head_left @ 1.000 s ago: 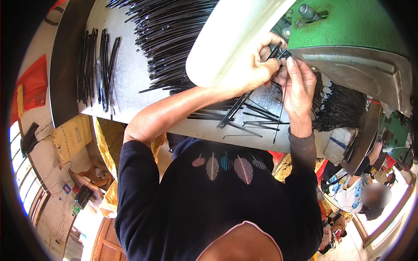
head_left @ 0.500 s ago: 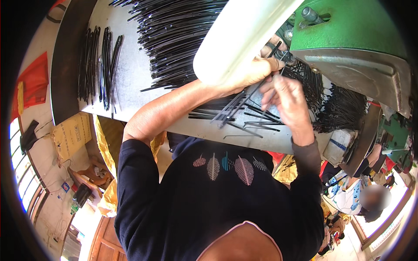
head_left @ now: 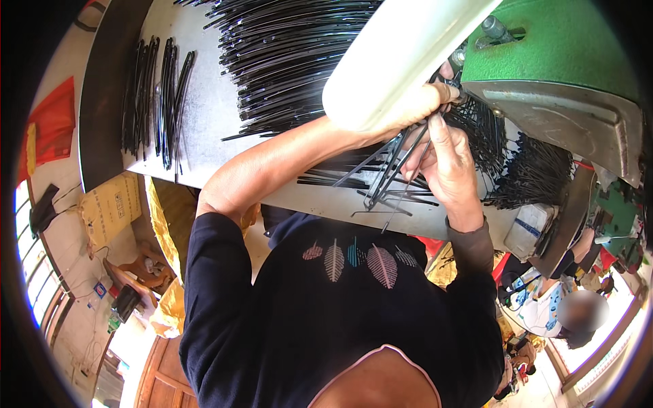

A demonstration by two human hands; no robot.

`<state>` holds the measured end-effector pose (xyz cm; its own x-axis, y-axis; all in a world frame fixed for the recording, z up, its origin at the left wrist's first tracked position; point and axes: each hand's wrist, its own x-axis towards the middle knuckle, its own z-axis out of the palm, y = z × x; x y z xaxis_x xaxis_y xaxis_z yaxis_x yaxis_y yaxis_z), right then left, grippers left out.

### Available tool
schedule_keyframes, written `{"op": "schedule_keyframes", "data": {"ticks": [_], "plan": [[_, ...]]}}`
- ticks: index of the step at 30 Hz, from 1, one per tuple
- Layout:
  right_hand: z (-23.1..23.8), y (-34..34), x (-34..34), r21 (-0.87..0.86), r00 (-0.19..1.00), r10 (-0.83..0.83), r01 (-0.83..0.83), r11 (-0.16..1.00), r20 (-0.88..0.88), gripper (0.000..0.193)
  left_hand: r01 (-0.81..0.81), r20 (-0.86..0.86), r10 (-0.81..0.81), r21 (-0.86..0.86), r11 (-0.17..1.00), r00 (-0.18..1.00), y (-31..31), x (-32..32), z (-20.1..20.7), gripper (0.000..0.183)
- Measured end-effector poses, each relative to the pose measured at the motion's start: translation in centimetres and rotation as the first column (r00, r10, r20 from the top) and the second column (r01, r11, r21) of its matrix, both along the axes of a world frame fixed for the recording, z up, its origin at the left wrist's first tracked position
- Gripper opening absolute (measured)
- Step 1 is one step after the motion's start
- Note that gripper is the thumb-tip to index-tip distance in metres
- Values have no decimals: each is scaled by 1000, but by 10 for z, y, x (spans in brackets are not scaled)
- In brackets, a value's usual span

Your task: The person assembles umbrella frame components by picking up metal ribs and wire links from piles, threading the wire links into the ribs by hand, and pressing them together using a tabletop machine.

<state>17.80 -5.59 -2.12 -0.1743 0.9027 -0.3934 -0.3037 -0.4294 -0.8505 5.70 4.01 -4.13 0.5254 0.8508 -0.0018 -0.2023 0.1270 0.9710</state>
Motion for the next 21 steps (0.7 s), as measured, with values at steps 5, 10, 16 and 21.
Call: {"op": "schedule_keyframes", "data": {"ticks": [5, 10, 16, 21], "plan": [[2, 3, -1, -11, 998, -38, 38, 999, 46, 46, 30, -14, -29, 31, 999, 999, 4, -1, -6, 18], [-2, 0, -2, 12, 997, -65, 65, 998, 38, 46, 9, 4, -9, -31, 999, 1000, -1, 1, -6, 17], [-5, 0, 4, -19, 998, -67, 67, 998, 8, 47, -1, -56, 1, -6, 1000, 998, -1, 2, -2, 18], [-1, 0, 0, -72, 993, -76, 70, 995, -86, 48, 96, 22, -93, -233, 968, 995, -3, 4, -5, 17]]}}
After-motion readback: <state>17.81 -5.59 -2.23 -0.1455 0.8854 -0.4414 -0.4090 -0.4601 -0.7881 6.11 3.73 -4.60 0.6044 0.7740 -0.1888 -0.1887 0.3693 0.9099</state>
